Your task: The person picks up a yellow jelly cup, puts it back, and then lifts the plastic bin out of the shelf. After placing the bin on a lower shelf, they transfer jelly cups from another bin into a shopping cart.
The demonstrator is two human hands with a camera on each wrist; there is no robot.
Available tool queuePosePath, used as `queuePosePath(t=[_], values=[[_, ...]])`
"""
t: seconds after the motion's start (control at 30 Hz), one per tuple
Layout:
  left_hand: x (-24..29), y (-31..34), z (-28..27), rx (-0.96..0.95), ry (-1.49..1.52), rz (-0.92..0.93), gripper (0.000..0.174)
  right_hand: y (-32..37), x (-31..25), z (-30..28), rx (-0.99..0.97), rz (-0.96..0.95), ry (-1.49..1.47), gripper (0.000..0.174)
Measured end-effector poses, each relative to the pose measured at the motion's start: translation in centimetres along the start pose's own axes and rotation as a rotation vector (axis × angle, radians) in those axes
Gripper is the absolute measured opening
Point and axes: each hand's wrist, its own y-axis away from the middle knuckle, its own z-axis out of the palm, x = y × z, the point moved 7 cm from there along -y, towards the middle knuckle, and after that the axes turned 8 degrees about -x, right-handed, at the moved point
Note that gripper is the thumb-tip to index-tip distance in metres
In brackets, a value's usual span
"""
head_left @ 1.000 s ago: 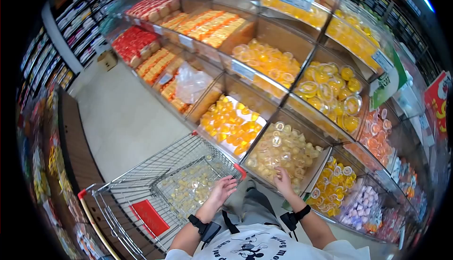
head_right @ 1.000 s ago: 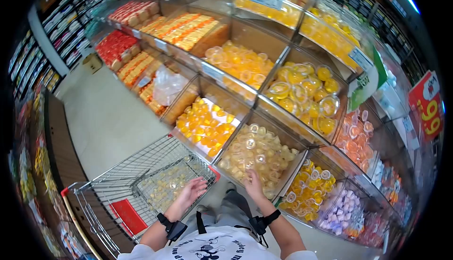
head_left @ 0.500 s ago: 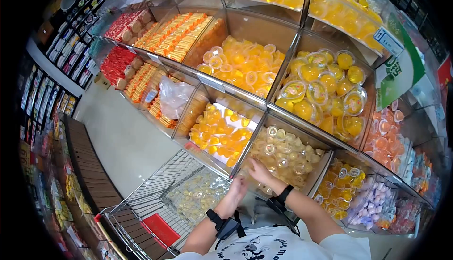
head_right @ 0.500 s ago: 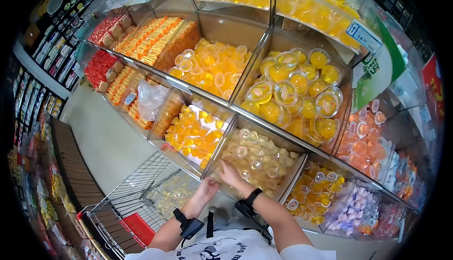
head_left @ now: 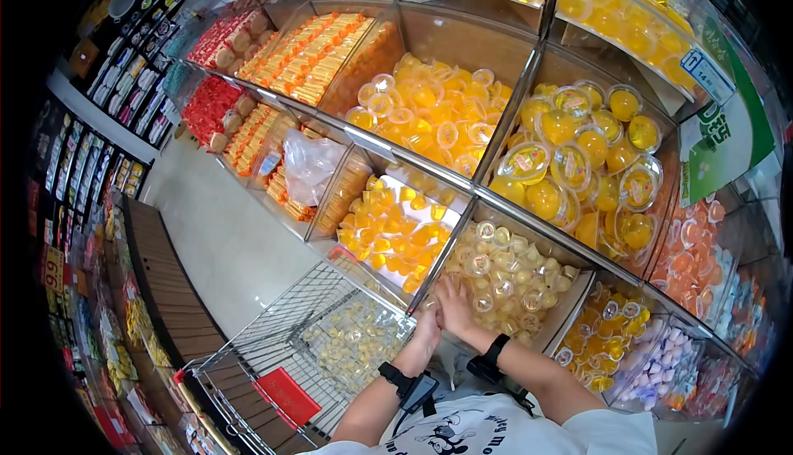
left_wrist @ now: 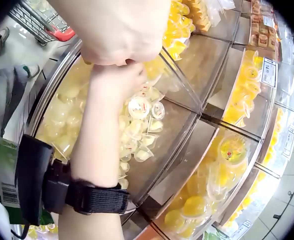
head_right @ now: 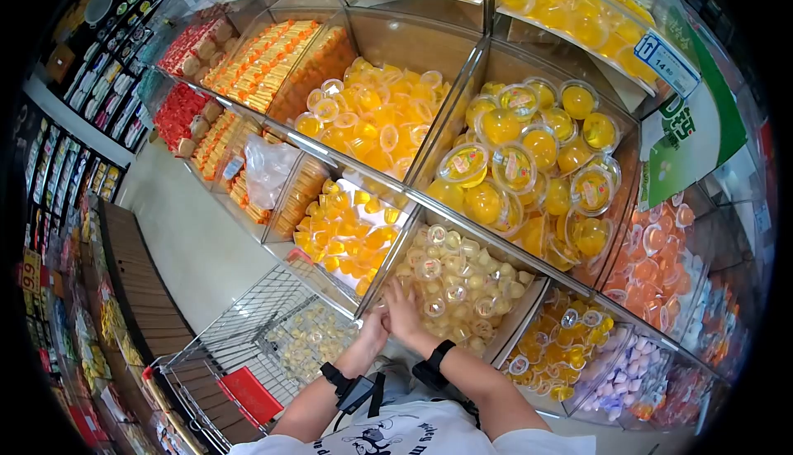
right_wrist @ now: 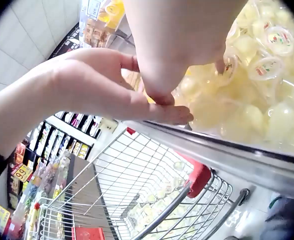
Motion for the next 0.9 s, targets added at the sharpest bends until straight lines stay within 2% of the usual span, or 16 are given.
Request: queuePosePath(t=[0.07,0.13,0.17,0.23,0.33,0.43,0.53,0.63,0.73,0.83,0.9], values=[[1.7,2.8,1.8,0.112,-0.027,0.087,0.018,-0.5,1.7,-0.3,0.066,0.082,-0.252,0.051],[1.4,2.6,1.1,0.08,-0.035,-0.028,0.021,-0.7,3.6,-0.9,0.148,0.18,-0.519,0.045],[1.4,2.5,0.8,0.061,-0.039,-0.087,0.023,-0.8,3.6,-1.0,0.151,0.152,-0.517,0.044],[1.6,2.3,1.2,-0.01,0.017,-0.088,0.024,-0.8,3.7,-1.1,0.151,0.099,-0.507,0.042],[1.9,2.1,2.0,-0.06,0.019,-0.108,0.024,-1.3,4.5,-0.8,0.094,0.187,-0.588,0.036],[2.1,1.8,2.6,-0.062,-0.019,-0.136,0.026,-1.9,4.3,0.1,-0.141,0.15,-0.576,0.032],[1.4,0.8,1.8,-0.118,0.01,-0.215,0.028,-1.2,4.9,2.0,-0.095,0.156,-0.632,0.033],[1.1,0.6,1.7,-0.15,0.051,-0.272,0.029,-1.4,5.9,4.6,-0.196,0.189,-0.8,0.04],[1.5,1.5,2.4,-0.155,0.026,-0.248,0.029,-0.7,6.9,6.8,-0.263,0.326,-1.083,0.04],[1.6,1.3,2.7,-0.265,-0.011,-0.258,0.027,-0.7,6.9,7.5,-0.263,0.173,-1.165,0.036],[1.8,1.6,3.0,-0.314,-0.026,-0.272,0.025,0.1,5.8,5.2,-0.262,0.195,-1.19,0.027]])
